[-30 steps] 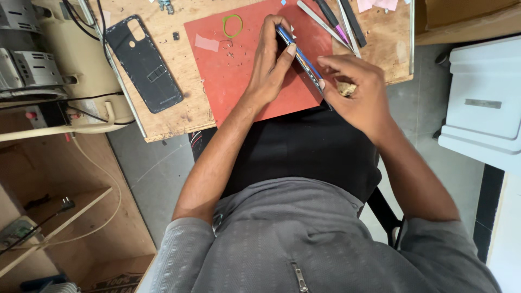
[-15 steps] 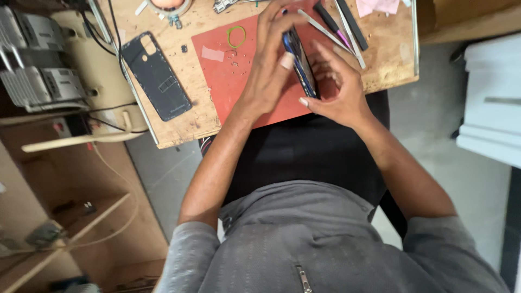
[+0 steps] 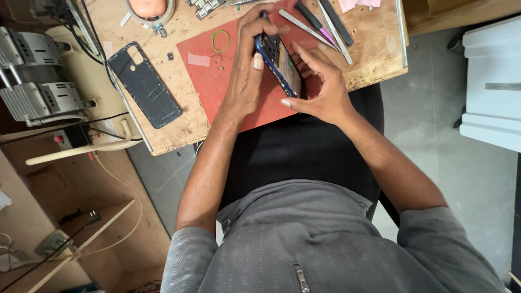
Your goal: The person disassembles a smartphone by removing screws and prying open the back cover. They then separate the internal components from the frame and place the parts on the workbench.
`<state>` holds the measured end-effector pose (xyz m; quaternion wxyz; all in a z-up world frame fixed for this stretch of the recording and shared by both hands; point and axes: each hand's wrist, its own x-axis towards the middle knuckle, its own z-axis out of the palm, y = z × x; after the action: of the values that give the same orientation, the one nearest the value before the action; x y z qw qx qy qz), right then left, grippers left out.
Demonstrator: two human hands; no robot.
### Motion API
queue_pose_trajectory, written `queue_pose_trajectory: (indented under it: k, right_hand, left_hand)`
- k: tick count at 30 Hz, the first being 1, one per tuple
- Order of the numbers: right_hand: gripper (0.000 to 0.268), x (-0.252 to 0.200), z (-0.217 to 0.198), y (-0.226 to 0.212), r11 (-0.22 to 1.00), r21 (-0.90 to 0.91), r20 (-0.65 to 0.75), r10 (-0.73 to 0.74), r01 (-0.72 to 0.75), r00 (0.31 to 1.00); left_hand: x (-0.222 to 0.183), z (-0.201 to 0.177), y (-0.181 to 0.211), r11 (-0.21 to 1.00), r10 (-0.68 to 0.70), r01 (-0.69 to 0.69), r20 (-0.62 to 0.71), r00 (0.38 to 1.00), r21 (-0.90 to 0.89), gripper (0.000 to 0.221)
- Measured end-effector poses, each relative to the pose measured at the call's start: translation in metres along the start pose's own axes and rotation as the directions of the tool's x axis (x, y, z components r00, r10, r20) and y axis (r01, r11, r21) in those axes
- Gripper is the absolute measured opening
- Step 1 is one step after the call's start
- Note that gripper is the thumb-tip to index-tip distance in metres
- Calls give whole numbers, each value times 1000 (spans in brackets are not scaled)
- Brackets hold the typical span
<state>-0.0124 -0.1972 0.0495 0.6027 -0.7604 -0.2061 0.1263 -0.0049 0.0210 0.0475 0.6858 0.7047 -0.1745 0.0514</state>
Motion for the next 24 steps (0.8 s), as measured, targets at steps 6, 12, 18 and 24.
queue_pose_trajectory:
  k: [6,12,18,24]
  right_hand:
    - [109,1,-7,4,998,45,47,31,-33,998]
    - [110,-1,-9,2,999,27,61,21,-23,998]
    - [111,2,-3,-8,996,-85,28,26,-23,999]
    - [102,2,13,-21,961,-274,-75,10,-31,997]
  left_hand:
    - [8,-3,1,992,23,-15,63,998,-122,56]
    - [10,1,6,984,10,1,64,998,-178,54]
    - [13,15,1,907,12,-30,-45,999,-420,48]
    - [8,27,-9,755,-126,1,-144,981,-656,57]
